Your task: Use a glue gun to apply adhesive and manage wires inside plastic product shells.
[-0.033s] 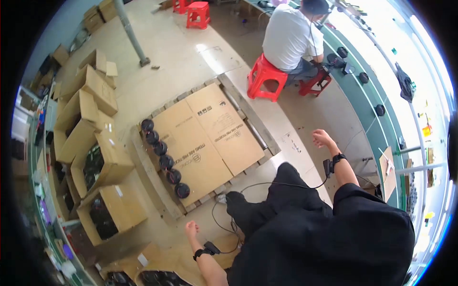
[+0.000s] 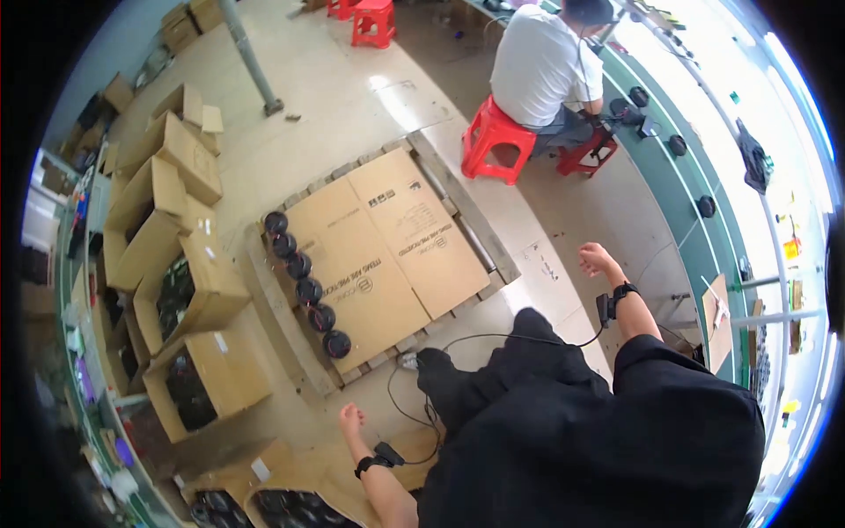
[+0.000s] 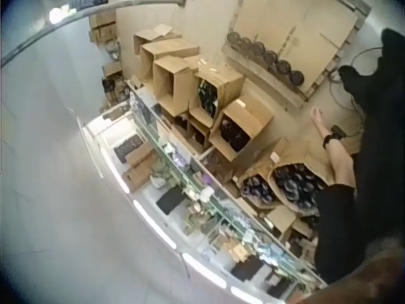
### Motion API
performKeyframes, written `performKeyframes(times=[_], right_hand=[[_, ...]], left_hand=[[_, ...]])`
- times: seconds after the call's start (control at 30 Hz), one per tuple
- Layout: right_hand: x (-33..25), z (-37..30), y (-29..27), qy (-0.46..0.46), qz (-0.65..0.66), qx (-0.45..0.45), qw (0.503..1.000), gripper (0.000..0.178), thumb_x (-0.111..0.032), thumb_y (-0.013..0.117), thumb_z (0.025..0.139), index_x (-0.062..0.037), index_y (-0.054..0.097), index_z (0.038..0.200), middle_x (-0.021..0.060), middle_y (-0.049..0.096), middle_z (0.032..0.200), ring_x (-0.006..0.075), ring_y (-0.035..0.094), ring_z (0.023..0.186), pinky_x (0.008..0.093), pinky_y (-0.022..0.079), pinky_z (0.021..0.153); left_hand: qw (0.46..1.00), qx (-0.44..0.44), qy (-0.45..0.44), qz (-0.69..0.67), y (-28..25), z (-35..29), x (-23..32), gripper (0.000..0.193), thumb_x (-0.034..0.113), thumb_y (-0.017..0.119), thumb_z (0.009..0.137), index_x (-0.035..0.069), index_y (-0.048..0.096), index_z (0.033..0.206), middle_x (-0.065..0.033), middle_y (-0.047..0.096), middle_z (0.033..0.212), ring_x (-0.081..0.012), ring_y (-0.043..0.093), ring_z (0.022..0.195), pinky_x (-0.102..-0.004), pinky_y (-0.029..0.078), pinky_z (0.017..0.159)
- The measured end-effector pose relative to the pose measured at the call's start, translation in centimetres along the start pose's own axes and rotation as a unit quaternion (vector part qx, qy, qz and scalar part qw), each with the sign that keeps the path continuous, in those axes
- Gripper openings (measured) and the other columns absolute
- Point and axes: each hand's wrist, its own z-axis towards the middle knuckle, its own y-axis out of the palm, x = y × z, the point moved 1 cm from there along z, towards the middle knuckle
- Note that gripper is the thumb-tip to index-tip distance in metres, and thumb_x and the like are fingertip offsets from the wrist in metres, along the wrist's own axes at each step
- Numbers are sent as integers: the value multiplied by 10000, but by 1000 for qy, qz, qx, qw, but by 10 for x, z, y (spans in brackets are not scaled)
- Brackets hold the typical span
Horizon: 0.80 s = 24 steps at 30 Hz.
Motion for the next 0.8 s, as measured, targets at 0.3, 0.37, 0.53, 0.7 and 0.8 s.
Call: performKeyframes(times=[0.3, 0.37, 0.53, 0.7, 0.8], right_hand=[[107, -20, 12, -130, -12, -224, 966, 286, -267, 537, 998, -95, 622, 1210, 101, 709, 901, 174, 695, 698, 325, 577, 584], [167, -22, 23, -177, 100, -143, 969, 265, -240, 525, 1002, -81, 619, 1193, 85, 703, 877, 167, 686, 703, 324, 564, 576], [353, -46, 21, 18, 111, -129, 985, 301, -226, 494, 930, -98, 644, 1158, 77, 704, 885, 173, 675, 697, 342, 565, 599], [530, -114, -3, 316, 578, 253, 708, 266, -226, 505, 961, -64, 637, 1127, 128, 691, 872, 202, 651, 627, 360, 545, 529], [577, -142, -13, 299, 556, 243, 737, 250, -227, 507, 978, -57, 615, 1127, 134, 681, 868, 210, 643, 623, 345, 533, 515]], left_hand=[[952, -170, -188, 169, 106, -127, 23, 131, 181, 609, 943, 67, 659, 901, -58, 654, 749, -151, 612, 613, -308, 497, 523], [936, -266, -50, 225, 136, -120, 38, 124, 136, 598, 903, 69, 676, 834, -72, 679, 768, -150, 625, 619, -328, 517, 537], [907, -193, 105, 359, 319, -93, 102, 191, 58, 550, 925, 14, 624, 1096, -102, 678, 808, -217, 657, 589, -358, 531, 476], [766, -352, 125, 523, 597, -153, 133, 249, 98, 542, 952, -8, 623, 1161, -127, 708, 858, -226, 696, 682, -355, 560, 543], [619, -403, 342, 581, 723, -207, 128, 241, 166, 587, 949, -31, 687, 1046, -148, 727, 889, -219, 709, 740, -337, 563, 627]])
